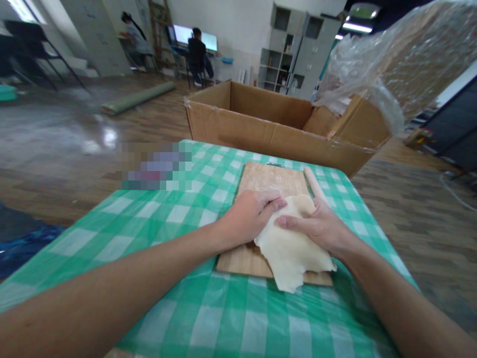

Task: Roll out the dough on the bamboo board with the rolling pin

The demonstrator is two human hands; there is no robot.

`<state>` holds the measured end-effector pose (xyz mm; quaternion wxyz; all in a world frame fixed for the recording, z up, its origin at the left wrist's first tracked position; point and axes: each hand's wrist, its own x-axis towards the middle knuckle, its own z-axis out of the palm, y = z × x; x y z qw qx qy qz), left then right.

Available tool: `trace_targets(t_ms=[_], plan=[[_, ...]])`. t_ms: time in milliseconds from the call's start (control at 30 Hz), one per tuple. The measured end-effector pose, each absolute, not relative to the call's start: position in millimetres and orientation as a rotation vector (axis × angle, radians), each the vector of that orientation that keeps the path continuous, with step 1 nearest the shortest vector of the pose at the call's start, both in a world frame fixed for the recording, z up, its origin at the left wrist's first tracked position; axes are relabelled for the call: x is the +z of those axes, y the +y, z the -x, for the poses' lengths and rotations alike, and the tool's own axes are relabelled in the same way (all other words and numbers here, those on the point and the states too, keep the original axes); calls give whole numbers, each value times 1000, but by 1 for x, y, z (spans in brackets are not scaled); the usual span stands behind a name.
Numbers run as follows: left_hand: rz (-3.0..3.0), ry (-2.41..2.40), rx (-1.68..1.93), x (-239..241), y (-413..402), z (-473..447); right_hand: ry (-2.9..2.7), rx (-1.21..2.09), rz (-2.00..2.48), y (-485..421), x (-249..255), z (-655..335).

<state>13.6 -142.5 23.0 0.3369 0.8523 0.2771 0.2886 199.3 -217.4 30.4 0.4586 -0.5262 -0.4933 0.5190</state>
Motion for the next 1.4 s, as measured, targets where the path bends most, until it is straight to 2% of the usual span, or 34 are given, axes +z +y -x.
trace_targets(t_ms=[567,800,1033,1233,1400], plan=[[-1648,643,604,20,-133,-8,-1086,1144,1301,-213,25,-198],[-1753,648,699,22,-136,-9,-1088,1053,1321,-211,19,-199],[-1575,678,701,21,-135,-9,-979,928,1287,-208,16,-196],[-1727,756,991,17,-135,-14,-987,1118,1150,-206,20,-199],[-2053,806,957,21,-141,-13,-1200,1137,1263,-209,26,-199]])
